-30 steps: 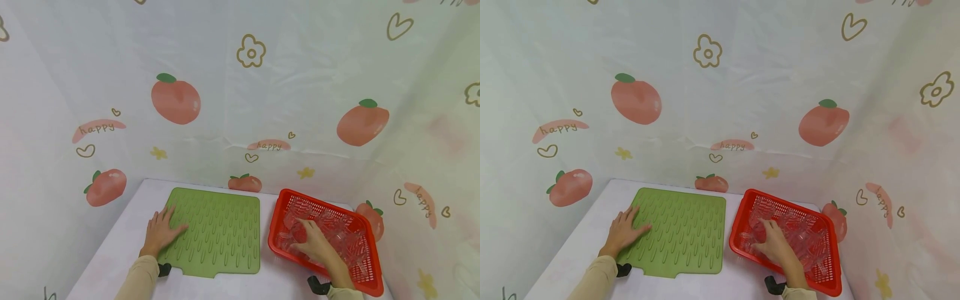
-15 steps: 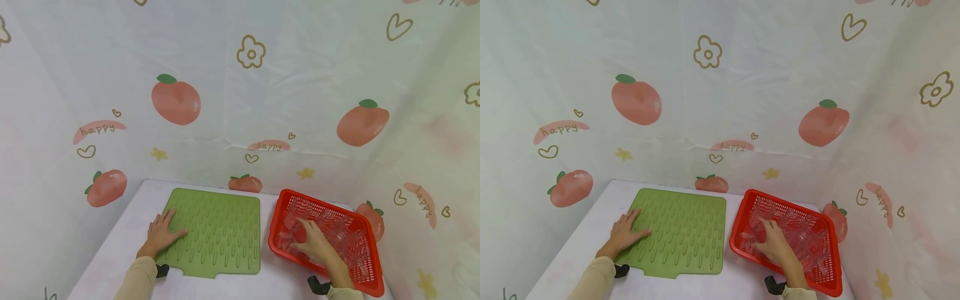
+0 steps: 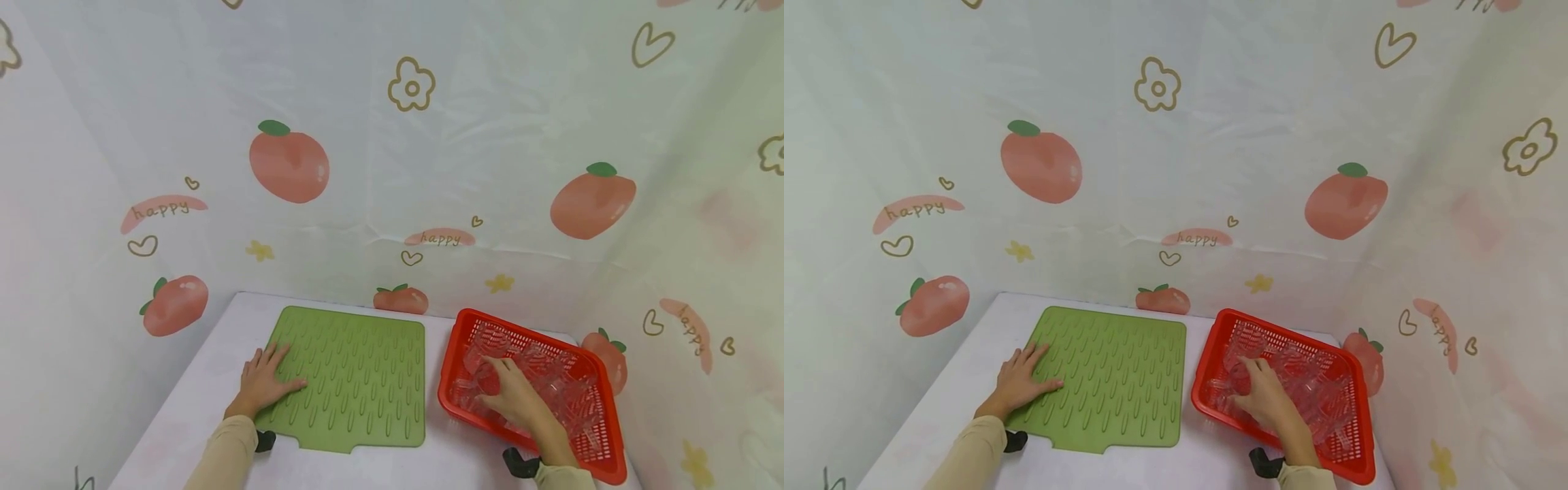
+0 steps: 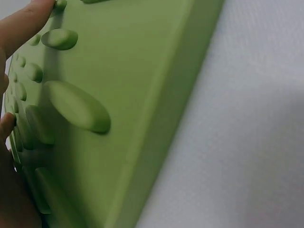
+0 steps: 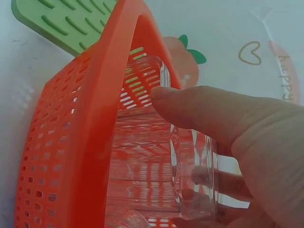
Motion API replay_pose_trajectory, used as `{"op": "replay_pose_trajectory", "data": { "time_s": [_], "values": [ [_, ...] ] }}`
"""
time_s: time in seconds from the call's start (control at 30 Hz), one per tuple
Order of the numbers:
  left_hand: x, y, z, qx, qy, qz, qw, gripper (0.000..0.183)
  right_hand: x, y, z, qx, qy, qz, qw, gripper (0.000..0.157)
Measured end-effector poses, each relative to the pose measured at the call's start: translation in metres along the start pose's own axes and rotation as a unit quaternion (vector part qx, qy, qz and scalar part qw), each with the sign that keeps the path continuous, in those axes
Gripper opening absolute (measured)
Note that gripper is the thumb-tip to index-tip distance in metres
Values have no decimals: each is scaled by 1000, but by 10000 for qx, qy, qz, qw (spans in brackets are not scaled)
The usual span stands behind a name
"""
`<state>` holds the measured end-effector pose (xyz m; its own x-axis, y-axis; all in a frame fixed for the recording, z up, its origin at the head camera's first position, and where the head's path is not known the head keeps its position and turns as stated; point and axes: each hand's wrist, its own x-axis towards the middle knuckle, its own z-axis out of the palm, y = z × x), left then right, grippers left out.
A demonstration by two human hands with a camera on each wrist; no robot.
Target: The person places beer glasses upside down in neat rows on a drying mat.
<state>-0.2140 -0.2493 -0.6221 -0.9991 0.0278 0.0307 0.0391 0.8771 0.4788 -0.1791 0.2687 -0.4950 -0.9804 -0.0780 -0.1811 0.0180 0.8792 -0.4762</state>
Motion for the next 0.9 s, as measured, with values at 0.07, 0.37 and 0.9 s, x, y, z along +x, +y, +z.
{"op": "replay_pose_trajectory", "data": {
  "time_s": [0.07, 0.37, 0.9],
  "values": [
    [0, 1, 0, 44, -53, -8, 10000, 102, 0, 0, 0, -30, 39, -29, 10000, 82],
    [-1, 2, -2, 207, -143, -91, 9996, 99, 1, -2, -4, -183, 157, -151, 9996, 77],
    [0, 0, 1, 284, -188, -130, 9993, 101, -2, -9, -25, -276, 318, -397, 9983, 80]
  ]
}}
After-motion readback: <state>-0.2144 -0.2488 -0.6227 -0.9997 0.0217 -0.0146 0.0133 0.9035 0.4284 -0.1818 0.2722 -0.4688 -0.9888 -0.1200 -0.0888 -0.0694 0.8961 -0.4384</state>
